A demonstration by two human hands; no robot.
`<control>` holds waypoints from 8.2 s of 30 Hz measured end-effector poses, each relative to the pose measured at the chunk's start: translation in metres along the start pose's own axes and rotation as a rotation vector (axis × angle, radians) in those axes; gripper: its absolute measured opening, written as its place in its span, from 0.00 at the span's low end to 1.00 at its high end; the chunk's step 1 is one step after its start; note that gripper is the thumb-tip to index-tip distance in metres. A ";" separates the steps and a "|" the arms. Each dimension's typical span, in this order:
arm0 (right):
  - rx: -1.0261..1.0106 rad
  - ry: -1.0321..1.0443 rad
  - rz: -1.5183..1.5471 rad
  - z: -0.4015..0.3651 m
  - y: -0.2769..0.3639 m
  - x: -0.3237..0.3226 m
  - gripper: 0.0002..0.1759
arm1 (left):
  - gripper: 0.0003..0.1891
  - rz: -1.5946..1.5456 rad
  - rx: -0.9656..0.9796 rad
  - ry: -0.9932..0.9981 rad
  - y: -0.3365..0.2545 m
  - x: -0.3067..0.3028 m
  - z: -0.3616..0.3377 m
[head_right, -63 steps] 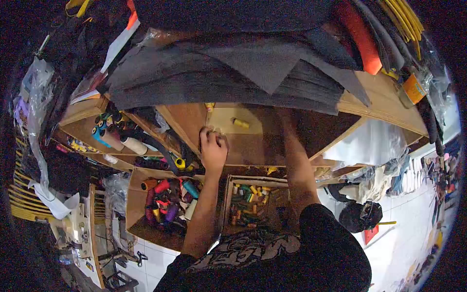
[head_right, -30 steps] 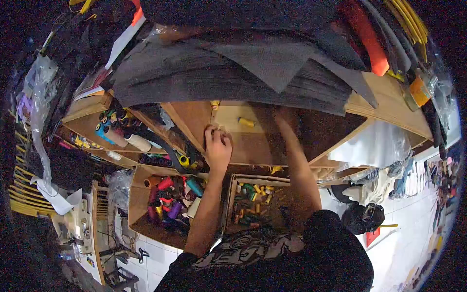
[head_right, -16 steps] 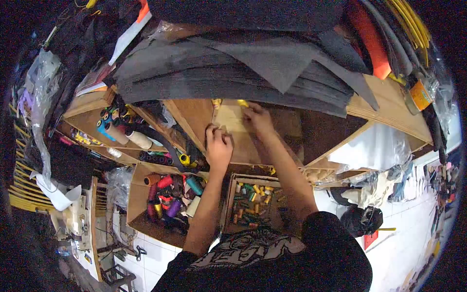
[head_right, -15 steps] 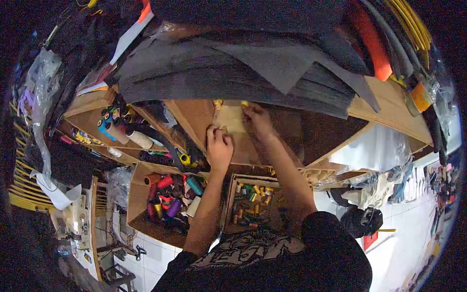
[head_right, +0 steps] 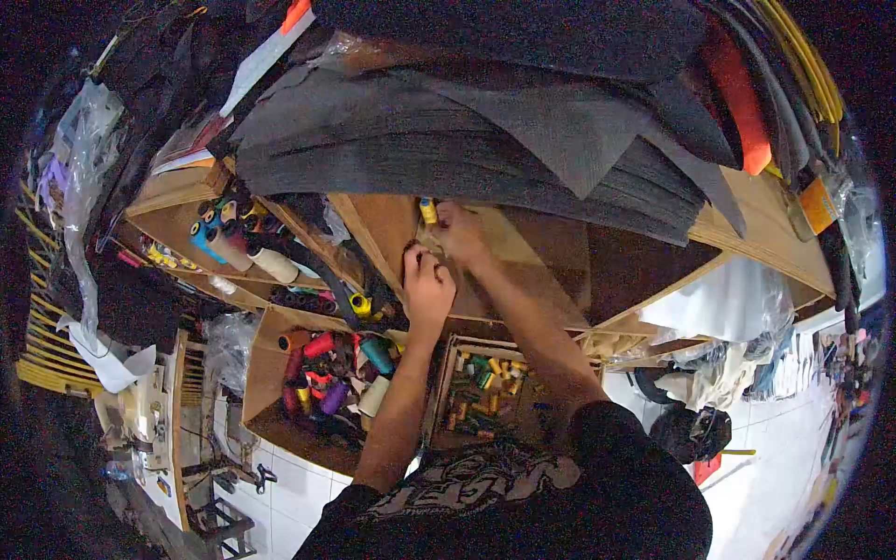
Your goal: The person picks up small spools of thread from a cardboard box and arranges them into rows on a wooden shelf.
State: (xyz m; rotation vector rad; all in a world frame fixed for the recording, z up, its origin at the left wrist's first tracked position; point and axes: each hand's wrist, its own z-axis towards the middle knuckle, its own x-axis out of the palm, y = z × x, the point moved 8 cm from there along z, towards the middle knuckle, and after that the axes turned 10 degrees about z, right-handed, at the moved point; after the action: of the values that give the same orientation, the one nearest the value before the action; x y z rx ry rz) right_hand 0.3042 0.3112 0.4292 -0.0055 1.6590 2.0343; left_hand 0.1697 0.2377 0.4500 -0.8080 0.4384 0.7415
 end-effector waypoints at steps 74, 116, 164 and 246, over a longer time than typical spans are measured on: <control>0.901 -0.023 -0.176 -0.363 -0.399 0.111 0.36 | 0.04 -0.509 -0.434 0.661 0.047 -0.116 -0.366; 0.841 -0.119 0.741 -0.345 -0.063 -0.035 0.26 | 0.22 -0.950 -0.536 0.918 0.009 -0.045 -0.237; 0.367 0.008 0.935 -0.212 0.070 -0.099 0.21 | 0.18 -1.705 -0.921 0.560 0.019 -0.084 -0.160; 0.281 0.523 0.542 -0.189 0.067 -0.013 0.25 | 0.37 -1.296 -0.805 0.516 0.012 -0.099 -0.087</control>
State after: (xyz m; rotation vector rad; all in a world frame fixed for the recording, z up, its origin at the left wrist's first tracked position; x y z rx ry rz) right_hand 0.2309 0.1249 0.4466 0.0114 2.4839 2.2887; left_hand 0.0879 0.1339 0.4498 -1.7756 -0.0274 -0.5882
